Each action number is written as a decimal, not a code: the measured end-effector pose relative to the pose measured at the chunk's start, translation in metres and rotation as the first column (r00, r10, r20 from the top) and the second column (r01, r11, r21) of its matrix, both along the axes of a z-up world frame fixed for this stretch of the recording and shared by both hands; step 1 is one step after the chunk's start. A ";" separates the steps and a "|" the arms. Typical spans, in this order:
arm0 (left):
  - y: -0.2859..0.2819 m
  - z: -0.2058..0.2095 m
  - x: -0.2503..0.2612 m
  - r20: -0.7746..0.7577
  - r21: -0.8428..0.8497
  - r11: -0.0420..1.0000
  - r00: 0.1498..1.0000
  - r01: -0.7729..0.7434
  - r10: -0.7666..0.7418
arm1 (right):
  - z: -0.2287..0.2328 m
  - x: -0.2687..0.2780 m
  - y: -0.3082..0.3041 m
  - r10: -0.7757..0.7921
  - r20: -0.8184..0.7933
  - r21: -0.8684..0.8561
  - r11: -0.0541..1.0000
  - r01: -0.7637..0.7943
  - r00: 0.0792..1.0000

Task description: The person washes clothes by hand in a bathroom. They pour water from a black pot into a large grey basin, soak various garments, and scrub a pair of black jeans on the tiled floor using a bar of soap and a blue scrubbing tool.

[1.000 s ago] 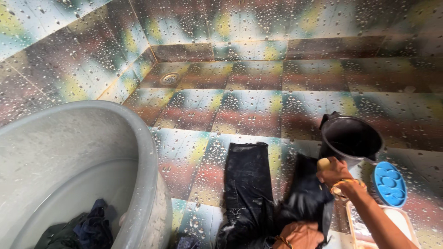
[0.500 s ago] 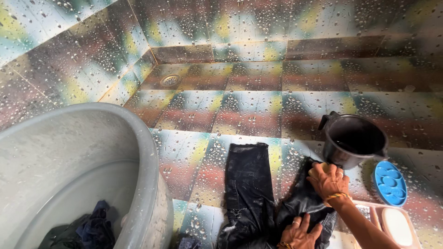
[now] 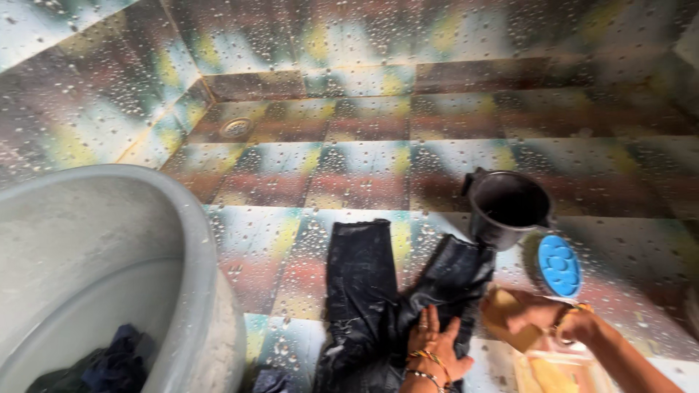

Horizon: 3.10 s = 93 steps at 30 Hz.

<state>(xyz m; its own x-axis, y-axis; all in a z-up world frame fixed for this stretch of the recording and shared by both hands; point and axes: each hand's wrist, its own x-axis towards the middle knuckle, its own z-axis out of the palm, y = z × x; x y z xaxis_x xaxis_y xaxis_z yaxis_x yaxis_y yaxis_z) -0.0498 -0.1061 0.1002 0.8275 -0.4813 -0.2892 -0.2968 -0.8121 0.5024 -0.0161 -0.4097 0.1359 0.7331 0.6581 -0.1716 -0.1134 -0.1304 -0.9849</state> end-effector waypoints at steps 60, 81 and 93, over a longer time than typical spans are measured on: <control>0.162 -0.017 0.169 0.120 -0.252 0.587 0.577 -0.770 0.808 | -0.012 0.136 0.146 -0.520 0.165 -0.520 0.676 0.522 0.838; 0.147 -0.064 -0.038 0.480 -0.186 0.945 0.814 -0.270 0.327 | 0.034 0.043 0.332 0.457 0.680 -0.725 0.538 0.430 0.573; 0.152 -0.209 -0.013 0.981 -0.188 0.855 -0.057 -0.484 0.183 | 0.030 0.102 0.388 0.569 0.493 -0.865 0.237 0.442 0.658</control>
<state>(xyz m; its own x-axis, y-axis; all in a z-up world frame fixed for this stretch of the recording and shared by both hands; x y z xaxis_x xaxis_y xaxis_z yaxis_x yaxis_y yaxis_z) -0.0627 0.0459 -0.1089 0.4379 -0.1194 0.8910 -0.0285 -0.9925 -0.1190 0.0859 -0.0218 0.1662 0.8781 0.4384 -0.1918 0.4678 -0.8708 0.1513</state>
